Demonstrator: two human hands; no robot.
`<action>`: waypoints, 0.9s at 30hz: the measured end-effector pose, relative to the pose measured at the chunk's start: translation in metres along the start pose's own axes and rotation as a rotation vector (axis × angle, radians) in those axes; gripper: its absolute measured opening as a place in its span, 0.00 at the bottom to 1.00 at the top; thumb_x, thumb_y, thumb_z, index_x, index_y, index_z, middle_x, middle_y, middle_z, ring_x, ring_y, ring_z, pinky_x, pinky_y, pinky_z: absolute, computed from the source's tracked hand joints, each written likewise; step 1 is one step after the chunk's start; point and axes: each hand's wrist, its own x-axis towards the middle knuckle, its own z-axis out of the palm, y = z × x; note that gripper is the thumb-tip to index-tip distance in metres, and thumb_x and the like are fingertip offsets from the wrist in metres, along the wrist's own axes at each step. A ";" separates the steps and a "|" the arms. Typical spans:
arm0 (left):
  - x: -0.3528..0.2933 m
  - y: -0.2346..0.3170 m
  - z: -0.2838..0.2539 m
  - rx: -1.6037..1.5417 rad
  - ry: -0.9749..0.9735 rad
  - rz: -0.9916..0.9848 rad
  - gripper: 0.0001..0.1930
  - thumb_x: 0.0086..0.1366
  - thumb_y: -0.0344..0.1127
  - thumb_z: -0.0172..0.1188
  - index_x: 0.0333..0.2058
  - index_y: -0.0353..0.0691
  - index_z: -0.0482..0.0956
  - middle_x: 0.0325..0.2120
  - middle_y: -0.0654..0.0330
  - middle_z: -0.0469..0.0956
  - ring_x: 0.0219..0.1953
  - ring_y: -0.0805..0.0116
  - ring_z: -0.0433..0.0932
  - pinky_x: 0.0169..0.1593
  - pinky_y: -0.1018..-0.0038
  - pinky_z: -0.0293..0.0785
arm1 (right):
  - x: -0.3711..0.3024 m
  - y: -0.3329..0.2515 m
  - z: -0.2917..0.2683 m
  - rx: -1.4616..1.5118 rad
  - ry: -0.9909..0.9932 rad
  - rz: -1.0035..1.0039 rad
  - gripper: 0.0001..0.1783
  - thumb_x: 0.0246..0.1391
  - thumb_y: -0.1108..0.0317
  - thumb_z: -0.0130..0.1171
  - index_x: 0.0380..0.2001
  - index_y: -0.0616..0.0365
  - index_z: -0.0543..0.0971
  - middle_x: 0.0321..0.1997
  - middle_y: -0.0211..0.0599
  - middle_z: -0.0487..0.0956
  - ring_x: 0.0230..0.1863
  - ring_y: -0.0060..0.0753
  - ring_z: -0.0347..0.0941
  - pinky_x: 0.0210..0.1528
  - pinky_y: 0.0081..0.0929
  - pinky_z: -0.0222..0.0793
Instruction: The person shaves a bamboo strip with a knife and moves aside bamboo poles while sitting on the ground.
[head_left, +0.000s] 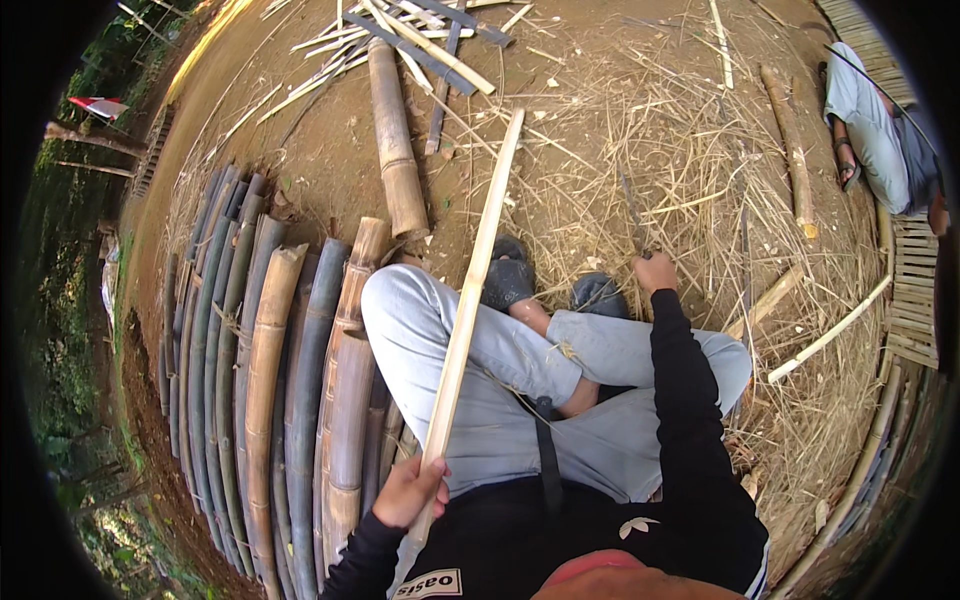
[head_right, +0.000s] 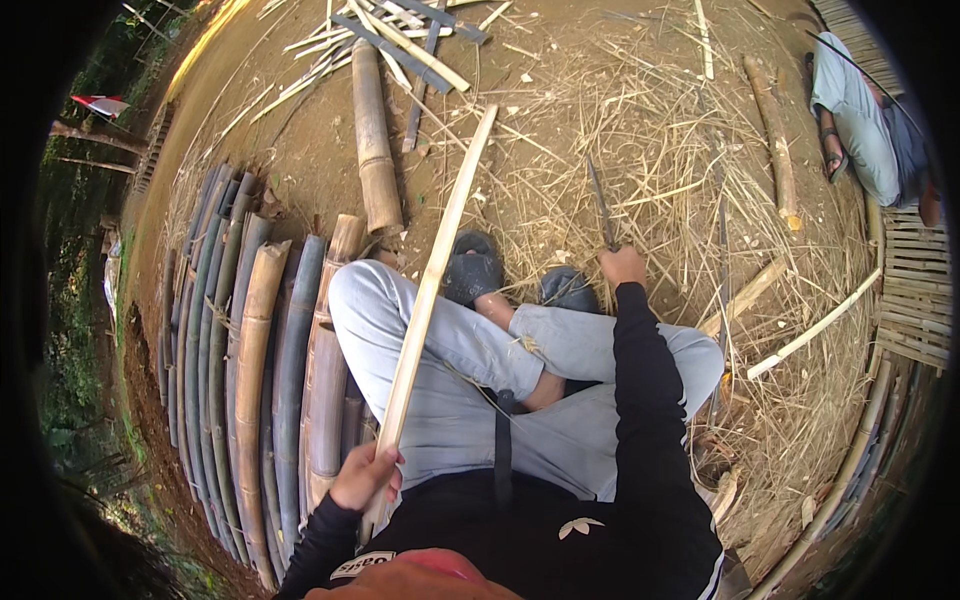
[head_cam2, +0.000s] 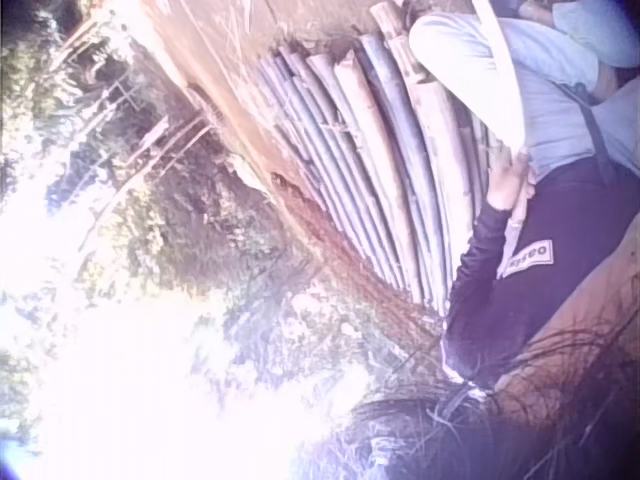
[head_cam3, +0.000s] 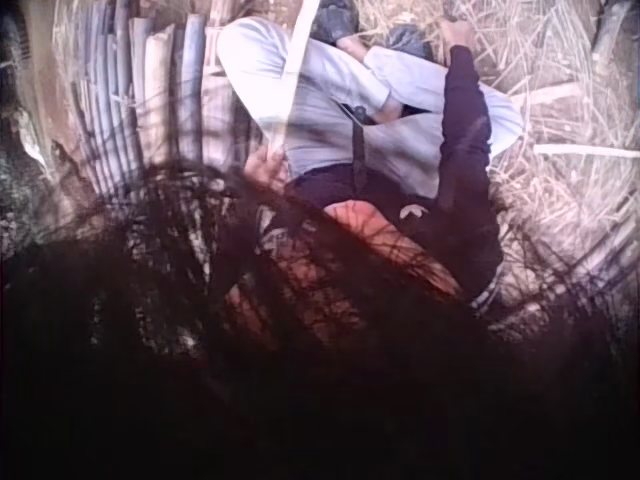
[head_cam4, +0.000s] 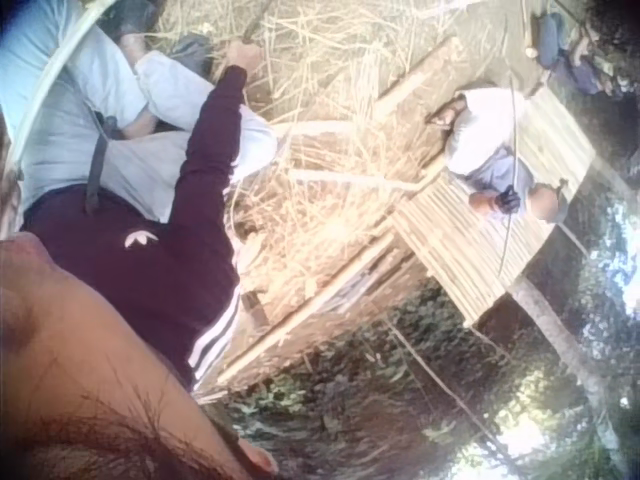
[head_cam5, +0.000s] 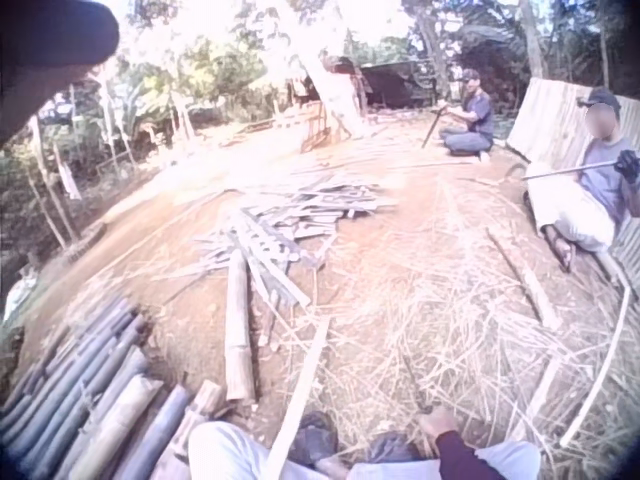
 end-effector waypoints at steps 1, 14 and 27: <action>0.004 0.009 -0.001 -0.012 -0.008 0.047 0.17 0.70 0.46 0.47 0.34 0.34 0.70 0.17 0.60 0.73 0.14 0.73 0.71 0.20 0.78 0.70 | -0.002 0.003 0.002 0.008 -0.043 0.014 0.26 0.41 0.53 0.56 0.33 0.69 0.79 0.35 0.63 0.78 0.40 0.59 0.75 0.43 0.45 0.68; 0.040 0.132 0.014 -0.088 0.128 0.517 0.17 0.71 0.42 0.44 0.46 0.30 0.68 0.20 0.56 0.74 0.11 0.73 0.70 0.16 0.80 0.67 | -0.010 -0.009 -0.005 -0.025 -0.019 0.050 0.26 0.43 0.53 0.55 0.34 0.68 0.80 0.37 0.64 0.78 0.43 0.61 0.75 0.48 0.45 0.69; 0.228 0.467 -0.049 -0.265 0.352 1.230 0.48 0.63 0.69 0.41 0.68 0.42 0.33 0.66 0.40 0.44 0.61 0.47 0.61 0.59 0.48 0.62 | -0.012 -0.044 0.002 -0.029 -0.051 0.149 0.21 0.42 0.56 0.56 0.31 0.66 0.81 0.33 0.60 0.79 0.40 0.61 0.75 0.45 0.46 0.69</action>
